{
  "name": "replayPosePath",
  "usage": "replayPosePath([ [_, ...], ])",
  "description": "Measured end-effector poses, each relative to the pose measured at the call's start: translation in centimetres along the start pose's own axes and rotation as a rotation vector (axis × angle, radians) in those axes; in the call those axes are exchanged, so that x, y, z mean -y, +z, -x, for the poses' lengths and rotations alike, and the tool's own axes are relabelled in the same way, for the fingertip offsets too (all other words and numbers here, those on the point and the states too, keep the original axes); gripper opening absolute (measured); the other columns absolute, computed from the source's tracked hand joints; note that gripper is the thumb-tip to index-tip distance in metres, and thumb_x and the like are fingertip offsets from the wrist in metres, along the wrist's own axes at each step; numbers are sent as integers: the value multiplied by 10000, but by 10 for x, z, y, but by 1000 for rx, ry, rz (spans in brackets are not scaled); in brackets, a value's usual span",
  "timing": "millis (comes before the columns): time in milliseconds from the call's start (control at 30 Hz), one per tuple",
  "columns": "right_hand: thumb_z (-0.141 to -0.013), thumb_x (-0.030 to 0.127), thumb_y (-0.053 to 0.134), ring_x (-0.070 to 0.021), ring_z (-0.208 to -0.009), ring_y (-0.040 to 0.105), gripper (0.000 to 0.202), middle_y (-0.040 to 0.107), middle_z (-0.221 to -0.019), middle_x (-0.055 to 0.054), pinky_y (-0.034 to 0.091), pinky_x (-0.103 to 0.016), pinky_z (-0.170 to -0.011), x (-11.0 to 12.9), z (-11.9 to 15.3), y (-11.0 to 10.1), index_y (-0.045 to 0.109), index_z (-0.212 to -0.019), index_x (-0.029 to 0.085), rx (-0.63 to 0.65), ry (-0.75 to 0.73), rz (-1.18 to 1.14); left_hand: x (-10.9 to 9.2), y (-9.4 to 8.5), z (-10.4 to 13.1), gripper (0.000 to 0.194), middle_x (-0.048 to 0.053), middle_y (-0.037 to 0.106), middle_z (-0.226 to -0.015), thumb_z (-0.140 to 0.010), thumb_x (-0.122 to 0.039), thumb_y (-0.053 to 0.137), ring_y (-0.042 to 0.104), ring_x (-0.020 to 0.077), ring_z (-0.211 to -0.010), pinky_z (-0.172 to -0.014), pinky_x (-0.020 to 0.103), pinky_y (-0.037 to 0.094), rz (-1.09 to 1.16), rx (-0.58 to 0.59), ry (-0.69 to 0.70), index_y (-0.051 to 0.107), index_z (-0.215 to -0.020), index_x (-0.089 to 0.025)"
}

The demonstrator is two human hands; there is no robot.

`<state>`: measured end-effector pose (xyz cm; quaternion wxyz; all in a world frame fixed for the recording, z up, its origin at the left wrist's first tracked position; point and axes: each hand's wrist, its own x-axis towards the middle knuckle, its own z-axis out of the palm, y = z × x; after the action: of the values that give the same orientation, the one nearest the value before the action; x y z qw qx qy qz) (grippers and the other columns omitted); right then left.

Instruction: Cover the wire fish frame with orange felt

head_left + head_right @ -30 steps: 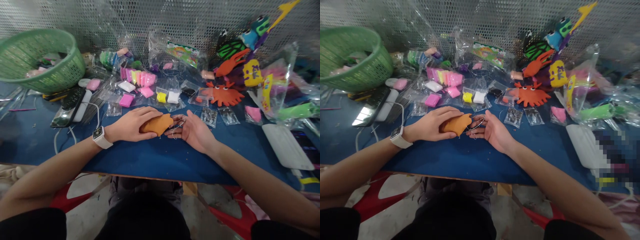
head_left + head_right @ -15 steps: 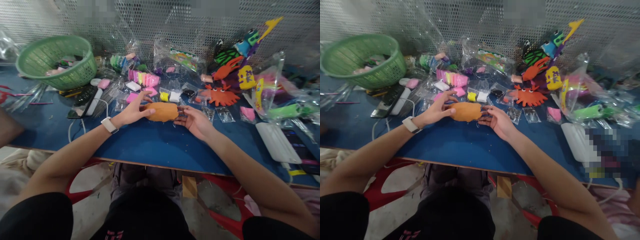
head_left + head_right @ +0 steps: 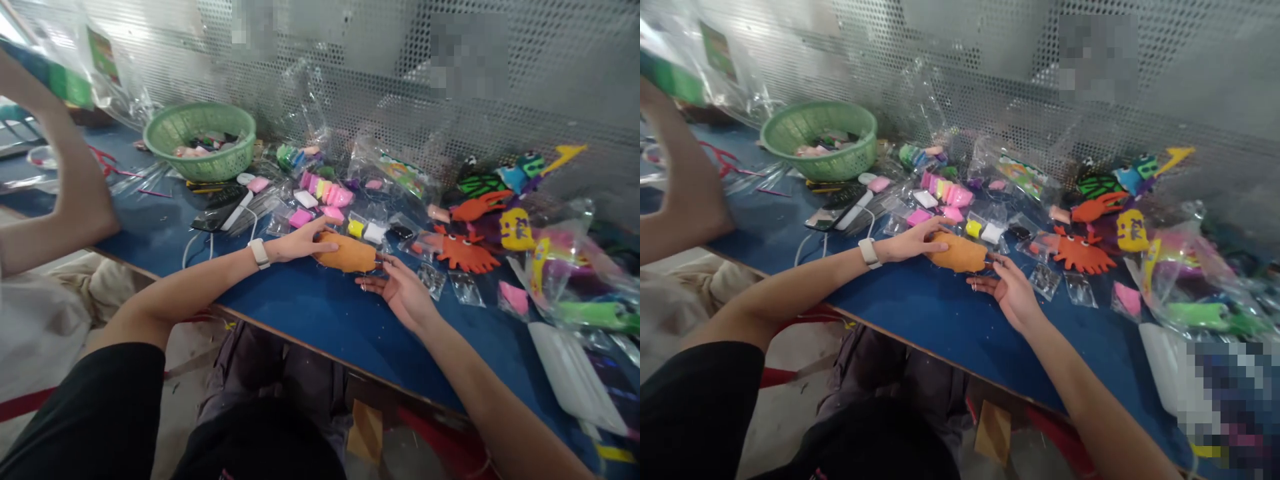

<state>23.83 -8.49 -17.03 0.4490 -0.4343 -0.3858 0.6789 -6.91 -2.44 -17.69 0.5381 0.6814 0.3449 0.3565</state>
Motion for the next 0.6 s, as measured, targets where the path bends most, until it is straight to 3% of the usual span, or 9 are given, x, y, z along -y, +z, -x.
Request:
replayPosePath([
  [200,-866,369,996,-253,-833,937,354,900,-997,-19,780,-323,-764,0,-8,-6,817,-1150,256,-21,10,28,7,4,-6,769,190,705,-1515,-957,-583,953,709,348,-1403,-1257,575,578,34,-53,16,662,-1559,-203],
  [367,-846,538,1043,-249,-713,894,438,883,-937,-42,747,-319,-647,-1,-17,-17,816,-1098,262,-9,-35,201,12,8,-7,782,187,701,-1533,-906,-554,1027,698,342,-1427,-1277,559,558,97,-48,14,695,-1527,-215],
  [433,-845,665,1037,-237,-616,840,498,856,-876,-43,676,-304,-526,2,-19,-20,811,-1040,266,-7,-53,316,10,10,-5,734,186,705,-1555,-937,-547,1010,689,338,-1451,-1266,541,567,149,-24,-10,699,-1522,-234],
  [500,-842,800,991,-213,-475,730,586,783,-730,-35,523,-281,-383,8,-20,-22,799,-962,259,-30,-105,495,7,11,-3,656,185,716,-1562,-991,-533,968,705,329,-1438,-1248,531,582,189,4,-38,704,-1515,-240],
  [600,-893,897,879,-168,-375,592,663,693,-600,-25,403,-278,-356,16,-18,-19,781,-877,241,-77,-233,790,4,13,-2,560,186,730,-1557,-1054,-513,904,734,319,-1400,-1247,531,590,153,21,-48,715,-1492,-219],
])
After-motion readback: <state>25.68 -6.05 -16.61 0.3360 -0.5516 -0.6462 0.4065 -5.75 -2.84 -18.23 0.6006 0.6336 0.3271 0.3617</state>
